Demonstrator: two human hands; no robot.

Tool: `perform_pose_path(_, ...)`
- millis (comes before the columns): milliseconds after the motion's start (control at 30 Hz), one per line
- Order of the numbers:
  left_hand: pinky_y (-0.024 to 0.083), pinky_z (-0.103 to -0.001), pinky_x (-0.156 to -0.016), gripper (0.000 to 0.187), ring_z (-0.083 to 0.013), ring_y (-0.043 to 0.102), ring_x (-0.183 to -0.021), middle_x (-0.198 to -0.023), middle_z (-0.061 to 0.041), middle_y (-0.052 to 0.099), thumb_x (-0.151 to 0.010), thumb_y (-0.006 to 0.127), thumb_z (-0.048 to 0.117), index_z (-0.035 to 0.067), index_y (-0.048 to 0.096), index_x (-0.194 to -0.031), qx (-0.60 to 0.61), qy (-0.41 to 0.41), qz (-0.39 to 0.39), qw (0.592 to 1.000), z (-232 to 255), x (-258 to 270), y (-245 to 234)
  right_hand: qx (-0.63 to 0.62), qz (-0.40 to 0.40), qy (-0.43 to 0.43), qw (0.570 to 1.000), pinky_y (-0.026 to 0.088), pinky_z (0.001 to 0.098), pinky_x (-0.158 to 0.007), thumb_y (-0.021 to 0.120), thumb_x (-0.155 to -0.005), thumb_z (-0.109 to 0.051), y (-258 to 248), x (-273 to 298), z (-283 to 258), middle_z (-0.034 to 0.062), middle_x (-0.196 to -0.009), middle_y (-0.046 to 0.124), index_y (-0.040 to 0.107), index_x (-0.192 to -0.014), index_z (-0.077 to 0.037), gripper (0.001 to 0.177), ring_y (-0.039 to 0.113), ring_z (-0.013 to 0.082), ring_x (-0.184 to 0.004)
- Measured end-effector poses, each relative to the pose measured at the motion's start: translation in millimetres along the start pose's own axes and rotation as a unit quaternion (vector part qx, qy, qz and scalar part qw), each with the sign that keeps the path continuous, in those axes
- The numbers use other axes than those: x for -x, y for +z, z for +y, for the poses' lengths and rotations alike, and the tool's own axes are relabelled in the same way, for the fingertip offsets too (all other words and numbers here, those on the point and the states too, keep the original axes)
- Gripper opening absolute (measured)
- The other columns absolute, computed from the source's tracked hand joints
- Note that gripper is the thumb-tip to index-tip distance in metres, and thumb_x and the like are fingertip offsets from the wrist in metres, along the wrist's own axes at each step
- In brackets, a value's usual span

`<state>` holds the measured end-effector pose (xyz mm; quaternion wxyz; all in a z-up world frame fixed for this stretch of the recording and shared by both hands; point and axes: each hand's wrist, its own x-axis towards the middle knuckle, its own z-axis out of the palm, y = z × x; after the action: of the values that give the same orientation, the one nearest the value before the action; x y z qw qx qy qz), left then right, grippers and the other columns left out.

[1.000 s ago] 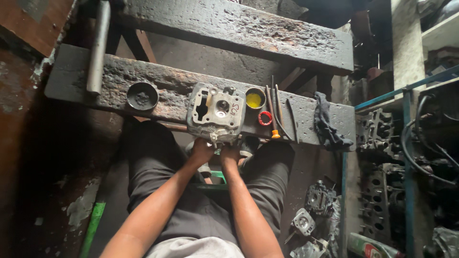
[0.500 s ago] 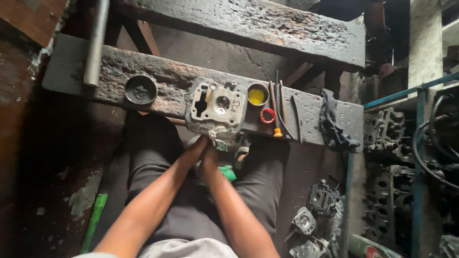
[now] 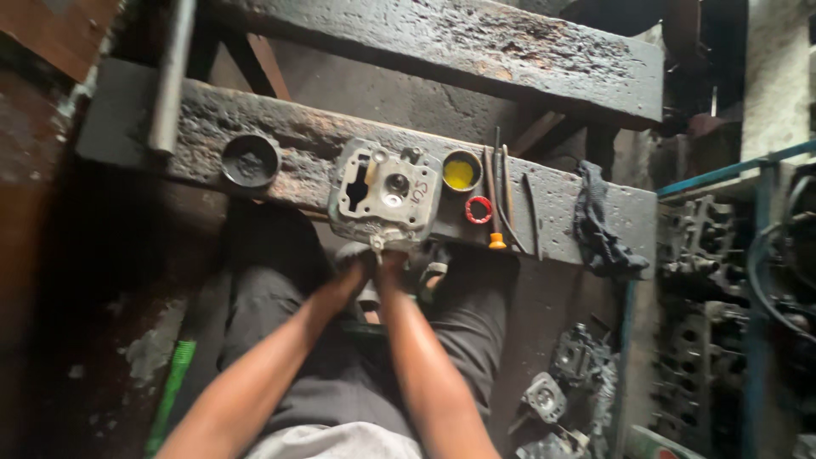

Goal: The person cleans a metal engine cylinder head on a workbench using a rag and a small brush. They wipe the exterior surfaces and scrub the internal ports and holes with the brush, occasionally dipping the brush into a container of yellow liquid. The person also uses a cloth to wipe the parts and their hands during the process.

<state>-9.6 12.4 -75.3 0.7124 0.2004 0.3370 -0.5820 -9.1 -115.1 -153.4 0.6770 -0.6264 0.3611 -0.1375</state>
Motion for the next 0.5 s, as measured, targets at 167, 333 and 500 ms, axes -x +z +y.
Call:
perform_pose_path(167, 0.046, -0.043, -0.093, 0.035, -0.0181, 0.051, -0.107, -0.119, -0.001, 0.056, -0.107, 0.037, 0.037, 0.018, 0.054, -0.132, -0.347, 0.182, 0.140, 0.909, -9.1, 3.4, 11.8, -0.057, 0.002, 0.027, 0.998, 0.053, 0.0448, -0.094, 0.062, -0.087, -0.032, -0.4, -5.9, 4.9, 0.0210, -0.120, 0.071, 0.067, -0.123, -0.004, 0.046, 0.067, 0.0364, -0.112)
perform_pose_path(333, 0.044, -0.037, -0.104, 0.037, -0.0180, 0.051, -0.122, -0.134, 0.001, 0.055, -0.107, 0.036, 0.035, 0.021, 0.046, -0.139, -0.445, 0.299, 0.021, 0.843, 32.0, -23.8, -8.6, 0.057, -0.033, -0.040, 0.997, 0.053, 0.0441, -0.096, 0.061, -0.088, -0.033, 24.3, 59.2, 22.4, 0.0204, -0.121, 0.071, 0.067, -0.124, -0.004, 0.046, 0.067, 0.0355, -0.113)
perform_pose_path(500, 0.043, -0.037, -0.104, 0.038, -0.0181, 0.051, -0.122, -0.134, 0.001, 0.055, -0.107, 0.036, 0.036, 0.020, 0.046, -0.140, -0.428, 0.224, 0.059, 0.874, -16.7, 14.4, -26.9, -0.076, 0.012, 0.033, 0.996, 0.053, 0.0435, -0.097, 0.061, -0.089, -0.033, 8.6, -32.0, -5.6, 0.0198, -0.123, 0.071, 0.067, -0.125, -0.005, 0.046, 0.067, 0.0345, -0.114)
